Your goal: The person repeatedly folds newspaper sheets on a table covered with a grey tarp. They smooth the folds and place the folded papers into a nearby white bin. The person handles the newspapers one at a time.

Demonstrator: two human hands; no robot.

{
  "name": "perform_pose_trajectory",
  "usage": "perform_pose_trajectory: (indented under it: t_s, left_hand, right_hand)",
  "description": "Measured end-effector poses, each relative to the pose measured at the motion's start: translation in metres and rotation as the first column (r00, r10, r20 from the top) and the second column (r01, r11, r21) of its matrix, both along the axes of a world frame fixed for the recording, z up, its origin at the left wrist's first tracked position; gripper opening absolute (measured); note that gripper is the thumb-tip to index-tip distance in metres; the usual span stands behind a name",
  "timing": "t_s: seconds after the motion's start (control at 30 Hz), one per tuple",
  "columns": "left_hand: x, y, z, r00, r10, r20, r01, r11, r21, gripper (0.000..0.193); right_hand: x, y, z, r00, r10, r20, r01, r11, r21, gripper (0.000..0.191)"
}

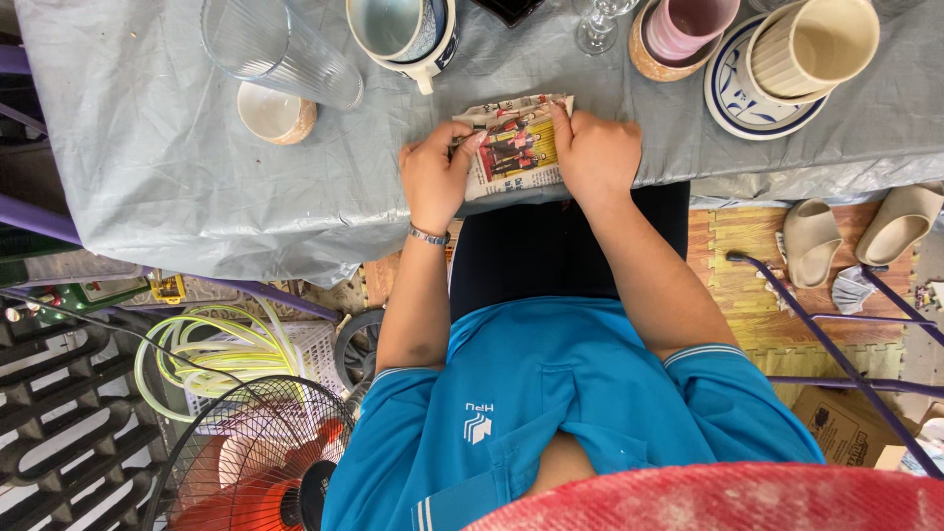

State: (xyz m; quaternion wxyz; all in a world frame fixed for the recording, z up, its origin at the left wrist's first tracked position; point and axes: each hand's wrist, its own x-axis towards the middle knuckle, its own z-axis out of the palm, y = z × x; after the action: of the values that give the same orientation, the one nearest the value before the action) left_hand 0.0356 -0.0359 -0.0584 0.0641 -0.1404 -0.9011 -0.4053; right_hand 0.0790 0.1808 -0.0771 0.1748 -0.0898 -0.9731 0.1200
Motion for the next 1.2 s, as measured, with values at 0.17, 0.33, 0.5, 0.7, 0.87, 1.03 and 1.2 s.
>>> perform_pose_trajectory:
  t_s: [0.17, 0.33, 0.5, 0.7, 0.87, 1.03, 1.2]
  left_hand:
    - [-0.007, 0.013, -0.007, 0.993, 0.103, -0.060, -0.109, 0.988, -0.106, 0.018]
    - [-0.018, 0.012, -0.010, 0.994, 0.043, -0.098, -0.065, 0.972, -0.224, 0.021]
    - [-0.021, 0.011, -0.007, 0.981, 0.007, -0.195, -0.056, 0.967, -0.247, 0.015]
    - [0.013, 0.019, 0.019, 0.914, 0.158, -0.375, -0.256, 0.940, -0.228, 0.018]
    - [0.029, 0.041, 0.017, 0.952, -0.133, -0.274, 0.047, 0.953, -0.301, 0.035]
    - [0.015, 0.037, -0.004, 0.974, -0.193, -0.117, 0.133, 0.910, -0.393, 0.052]
    - [0.016, 0.035, -0.014, 0.979, -0.187, -0.085, 0.127, 0.875, -0.467, 0.055]
  right_hand:
    - [0.003, -0.001, 0.001, 0.999, -0.048, -0.023, 0.045, 0.992, -0.119, 0.043]
    - [0.022, -0.007, 0.014, 0.963, 0.049, -0.264, -0.092, 0.984, -0.150, 0.032]
    - [0.029, -0.016, 0.029, 0.885, 0.460, -0.065, -0.450, 0.883, 0.132, 0.053]
    - [0.021, -0.022, 0.032, 0.899, 0.420, 0.122, -0.413, 0.907, -0.079, 0.057]
    - [0.025, -0.026, 0.026, 0.926, 0.349, 0.146, -0.351, 0.936, -0.011, 0.048]
    - [0.026, -0.027, 0.020, 0.933, 0.348, 0.090, -0.342, 0.937, -0.069, 0.054]
    - [0.030, -0.020, 0.017, 0.923, 0.367, 0.119, -0.346, 0.924, -0.163, 0.053]
